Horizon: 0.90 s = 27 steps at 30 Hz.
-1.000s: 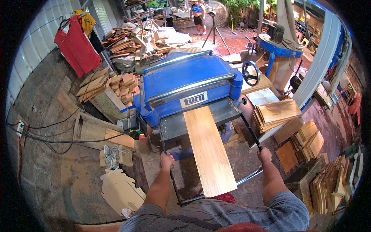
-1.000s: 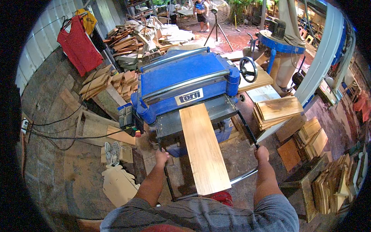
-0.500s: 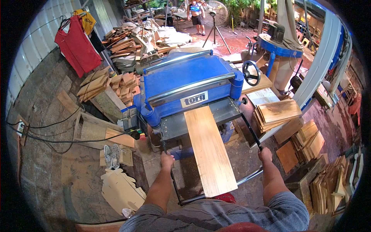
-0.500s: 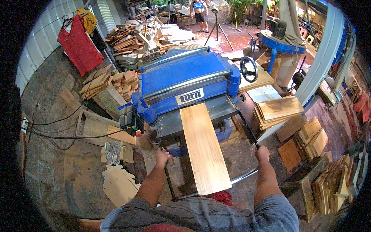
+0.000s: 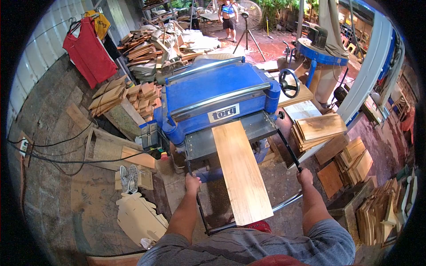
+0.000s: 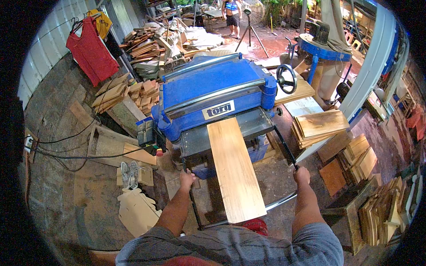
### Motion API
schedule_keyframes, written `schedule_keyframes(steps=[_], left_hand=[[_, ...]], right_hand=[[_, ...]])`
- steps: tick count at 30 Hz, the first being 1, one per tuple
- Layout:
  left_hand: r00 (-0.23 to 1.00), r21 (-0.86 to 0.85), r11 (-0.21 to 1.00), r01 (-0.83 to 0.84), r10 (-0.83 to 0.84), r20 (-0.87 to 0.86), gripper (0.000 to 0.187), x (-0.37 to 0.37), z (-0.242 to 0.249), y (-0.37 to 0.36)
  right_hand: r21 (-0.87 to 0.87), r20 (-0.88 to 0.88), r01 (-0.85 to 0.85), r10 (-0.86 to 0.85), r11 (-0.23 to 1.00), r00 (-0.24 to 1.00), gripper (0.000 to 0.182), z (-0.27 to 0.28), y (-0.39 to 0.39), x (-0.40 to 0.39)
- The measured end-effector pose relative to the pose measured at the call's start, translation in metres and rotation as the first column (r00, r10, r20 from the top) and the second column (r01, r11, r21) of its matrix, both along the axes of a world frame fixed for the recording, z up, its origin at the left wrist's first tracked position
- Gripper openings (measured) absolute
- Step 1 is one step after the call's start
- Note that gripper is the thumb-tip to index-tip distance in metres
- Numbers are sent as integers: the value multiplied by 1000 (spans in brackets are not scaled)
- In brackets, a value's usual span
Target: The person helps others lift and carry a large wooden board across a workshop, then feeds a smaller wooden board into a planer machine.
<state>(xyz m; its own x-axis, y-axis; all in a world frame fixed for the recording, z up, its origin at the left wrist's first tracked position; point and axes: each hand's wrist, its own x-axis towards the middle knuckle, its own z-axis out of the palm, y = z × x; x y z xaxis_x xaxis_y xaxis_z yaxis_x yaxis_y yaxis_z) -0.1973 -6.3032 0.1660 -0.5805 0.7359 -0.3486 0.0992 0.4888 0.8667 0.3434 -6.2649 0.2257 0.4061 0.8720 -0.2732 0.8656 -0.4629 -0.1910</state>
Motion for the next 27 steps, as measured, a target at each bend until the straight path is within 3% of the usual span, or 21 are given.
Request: schedule_keyframes(steps=[27], left_hand=[[1000, -6, 1000, -7, 7, 5, 15, -2, -8, 3]], right_hand=[[18, -8, -8, 8, 1000, 1000, 30, -4, 0, 3]])
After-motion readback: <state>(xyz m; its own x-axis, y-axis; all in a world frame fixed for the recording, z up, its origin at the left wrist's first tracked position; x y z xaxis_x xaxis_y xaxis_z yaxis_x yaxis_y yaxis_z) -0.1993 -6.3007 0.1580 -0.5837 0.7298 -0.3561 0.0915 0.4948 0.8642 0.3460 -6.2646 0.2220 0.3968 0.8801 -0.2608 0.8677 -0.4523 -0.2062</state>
